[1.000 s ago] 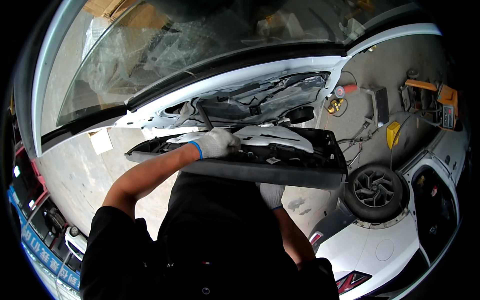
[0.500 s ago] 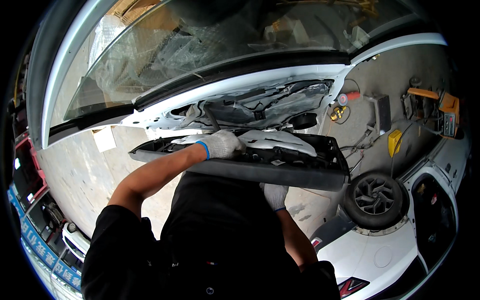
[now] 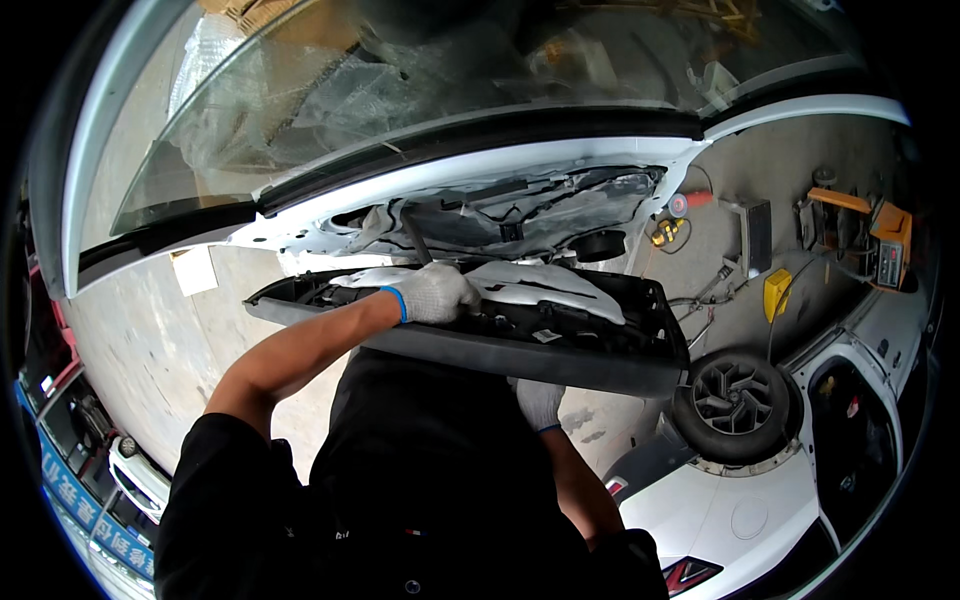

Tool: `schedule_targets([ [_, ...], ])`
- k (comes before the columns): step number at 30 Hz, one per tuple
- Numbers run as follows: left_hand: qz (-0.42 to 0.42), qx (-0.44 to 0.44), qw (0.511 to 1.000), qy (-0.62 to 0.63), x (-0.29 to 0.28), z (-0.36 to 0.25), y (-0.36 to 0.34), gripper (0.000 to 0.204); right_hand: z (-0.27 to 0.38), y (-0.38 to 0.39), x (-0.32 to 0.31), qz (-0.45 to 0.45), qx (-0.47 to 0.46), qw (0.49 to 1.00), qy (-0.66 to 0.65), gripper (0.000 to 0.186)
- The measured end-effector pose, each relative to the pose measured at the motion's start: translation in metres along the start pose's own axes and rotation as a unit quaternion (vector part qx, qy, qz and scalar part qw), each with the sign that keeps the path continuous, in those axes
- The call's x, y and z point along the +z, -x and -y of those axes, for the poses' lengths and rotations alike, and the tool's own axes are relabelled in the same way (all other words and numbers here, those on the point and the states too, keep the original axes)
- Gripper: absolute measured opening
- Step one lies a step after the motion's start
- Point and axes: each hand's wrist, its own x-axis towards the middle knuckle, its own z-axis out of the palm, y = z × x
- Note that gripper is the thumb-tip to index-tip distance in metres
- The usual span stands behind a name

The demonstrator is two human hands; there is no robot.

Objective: The person installs a car door panel by first aligning and securing the internal trim with both hands, then connecting wiring harnesses, and finally snapping the door panel into place on the vehicle door.

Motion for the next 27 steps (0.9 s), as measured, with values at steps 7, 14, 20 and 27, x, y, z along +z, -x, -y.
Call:
schedule_targets([
  [7,-0.135,-0.099,0.985,0.047,-0.016,-0.01,0.014,0.02,0.186,-0.007,-0.139,0.401,0.04,0.886,0.231,0.031],
  [14,0.074,-0.237,0.969,0.001,0.002,-0.021,0.017,0.037,0.246,-0.177,-0.132,0.108,-0.333,0.86,0.372,0.038],
  [20,-0.008,-0.274,0.962,-0.005,0.031,-0.004,0.026,0.035,0.16,-0.262,-0.033,0.192,-0.361,0.74,0.535,0.036],
  [27,-0.045,-0.264,0.963,-0.04,0.018,-0.024,0.028,0.047,0.143,-0.195,-0.022,0.334,-0.226,0.805,0.435,0.038],
])
